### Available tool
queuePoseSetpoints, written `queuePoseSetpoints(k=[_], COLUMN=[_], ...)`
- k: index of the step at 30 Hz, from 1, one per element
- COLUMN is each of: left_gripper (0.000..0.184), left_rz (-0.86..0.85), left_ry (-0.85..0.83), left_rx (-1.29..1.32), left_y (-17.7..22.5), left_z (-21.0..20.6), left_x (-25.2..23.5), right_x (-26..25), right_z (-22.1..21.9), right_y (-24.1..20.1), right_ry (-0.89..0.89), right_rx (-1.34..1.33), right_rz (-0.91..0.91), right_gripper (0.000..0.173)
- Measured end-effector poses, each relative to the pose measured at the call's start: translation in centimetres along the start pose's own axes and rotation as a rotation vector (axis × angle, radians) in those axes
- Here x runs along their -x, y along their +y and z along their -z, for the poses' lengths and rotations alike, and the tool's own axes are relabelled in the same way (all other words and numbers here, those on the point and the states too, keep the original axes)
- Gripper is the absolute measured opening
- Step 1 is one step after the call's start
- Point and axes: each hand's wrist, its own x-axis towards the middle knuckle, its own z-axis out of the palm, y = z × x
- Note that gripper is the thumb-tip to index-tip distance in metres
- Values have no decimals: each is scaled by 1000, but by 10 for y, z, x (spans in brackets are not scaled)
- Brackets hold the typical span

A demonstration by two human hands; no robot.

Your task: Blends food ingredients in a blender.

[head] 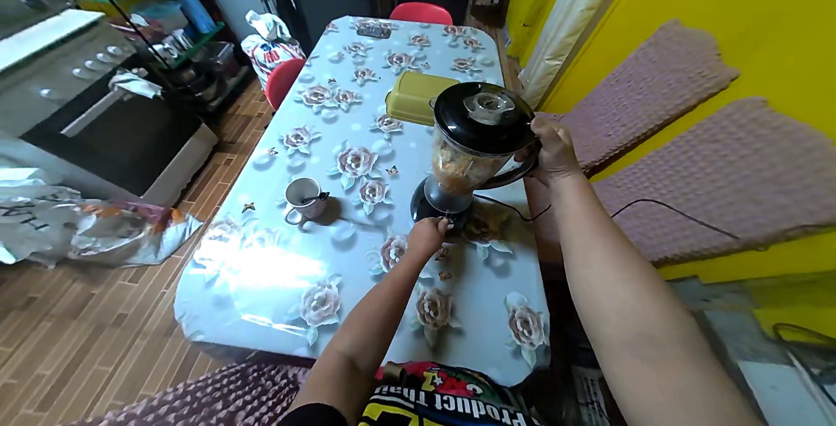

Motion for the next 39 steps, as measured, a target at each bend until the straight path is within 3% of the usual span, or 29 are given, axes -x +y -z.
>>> queuePoseSetpoints(k=[4,8,11,14,18,22,26,28,31,34,36,39], left_gripper=[48,42,48,53,48,44,45,29,15,15,16,19], left_rz=[67,207,235,243,195,84,59,98,121,86,49,15], left_ry=[120,420,558,634,688,699,685,720,674,576,524,469], left_rx=[493,989,1339,1578,1682,1861,1949,1975,1943,1782,1660,1438], left_y=[-23,-39,-64,-68,-63,-60,-68,-69,-67,-72,-80,-73], left_z=[31,71,92,113,133,141,147,151,158,156,148,135], left_x=[23,44,30,35,55,67,61,59,66,74,78,106], right_x=[-6,-17,-29,-60,-82,-94,-94,-75,-22,50,93,125], right_z=[21,8,-29,-46,-58,-60,-65,-81,-114,-163,-199,-238], right_y=[-19,-97,-140,-141,-139,-140,-172,-209,-243,-225,-186,-107], right_ry=[-27,-109,-394,-759,-902,-897,-744,-650,-558,-609,-810,-1156], right_rx=[373,785,921,1081,1214,1379,1404,1264,1110,1010,939,954], right_rz=[120,254,276,346,267,345,395,424,649,727,559,8], right_gripper=[32,48,64,93,117,116,109,102,102,107,99,95])
